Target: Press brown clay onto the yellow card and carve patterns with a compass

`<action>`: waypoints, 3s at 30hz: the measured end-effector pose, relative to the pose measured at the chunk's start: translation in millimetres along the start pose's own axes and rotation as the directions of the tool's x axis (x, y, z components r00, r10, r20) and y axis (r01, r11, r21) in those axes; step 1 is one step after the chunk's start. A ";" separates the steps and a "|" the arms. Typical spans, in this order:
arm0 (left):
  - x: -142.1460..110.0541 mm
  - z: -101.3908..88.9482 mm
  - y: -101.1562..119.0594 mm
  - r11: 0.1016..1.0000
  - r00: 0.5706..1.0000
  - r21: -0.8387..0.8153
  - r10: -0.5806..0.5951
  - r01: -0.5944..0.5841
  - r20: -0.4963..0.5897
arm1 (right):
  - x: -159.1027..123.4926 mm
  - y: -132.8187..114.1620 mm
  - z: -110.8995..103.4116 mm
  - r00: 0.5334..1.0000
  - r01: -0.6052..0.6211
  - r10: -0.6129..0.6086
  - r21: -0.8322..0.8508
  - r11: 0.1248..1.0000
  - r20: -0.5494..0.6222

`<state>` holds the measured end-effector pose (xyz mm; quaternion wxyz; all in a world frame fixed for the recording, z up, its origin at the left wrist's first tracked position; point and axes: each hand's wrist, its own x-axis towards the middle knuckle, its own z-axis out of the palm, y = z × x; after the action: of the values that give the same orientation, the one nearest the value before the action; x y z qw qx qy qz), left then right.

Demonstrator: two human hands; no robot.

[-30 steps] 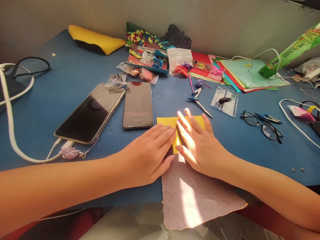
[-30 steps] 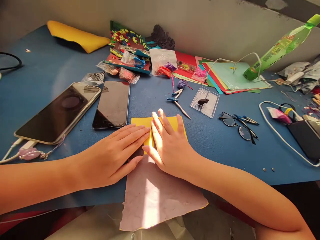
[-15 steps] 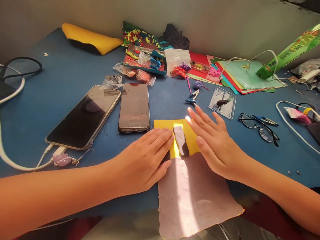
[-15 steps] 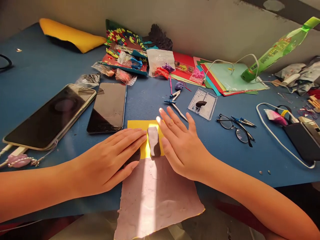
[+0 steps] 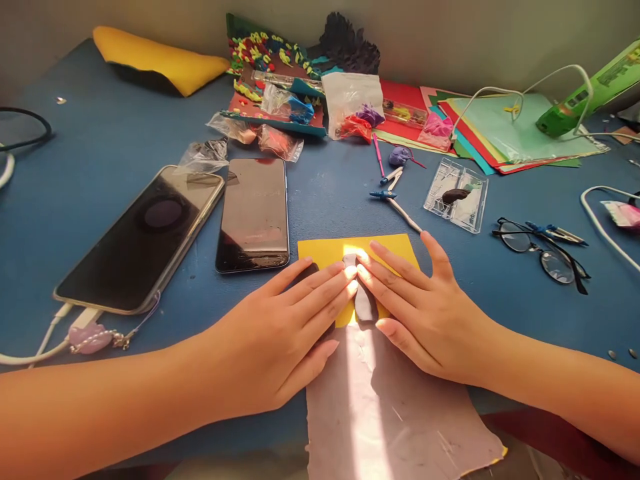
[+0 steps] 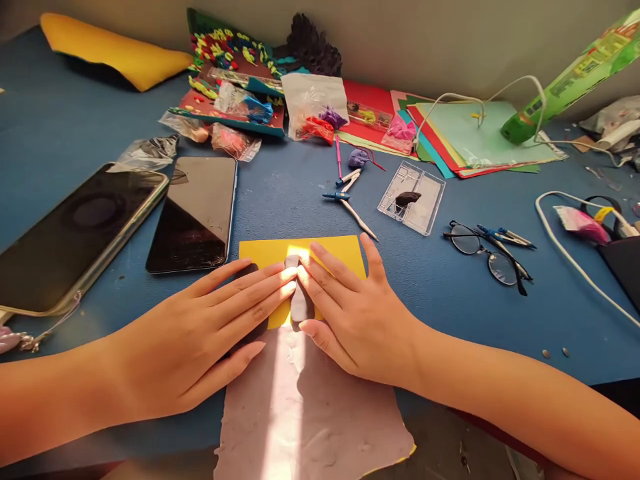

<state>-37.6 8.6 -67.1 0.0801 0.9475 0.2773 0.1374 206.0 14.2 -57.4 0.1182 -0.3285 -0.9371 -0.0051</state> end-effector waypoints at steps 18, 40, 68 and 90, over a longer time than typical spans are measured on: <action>-1.6 0.8 1.4 1.000 1.000 0.004 -0.025 0.025 0.004 | -4.5 1.2 0.5 0.960 0.076 -0.050 0.082 0.994 -0.277; -0.6 -0.4 0.0 0.999 1.000 -0.047 -0.007 0.007 0.003 | -4.7 2.6 -2.0 0.947 0.202 -0.151 0.161 0.966 -0.285; -1.6 -2.7 -5.2 0.978 0.979 -0.074 0.197 -0.193 0.053 | -0.6 9.8 -4.6 0.959 0.170 -0.132 0.133 0.976 -0.252; -3.1 -1.2 -2.4 0.987 0.989 -0.070 0.146 -0.144 0.032 | -0.2 3.1 -7.1 0.957 0.115 -0.055 0.201 0.973 -0.285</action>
<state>-41.7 9.0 -67.2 0.1071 0.9643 0.2014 0.1345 209.7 15.9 -50.8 0.2830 -0.2690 -0.9195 0.0453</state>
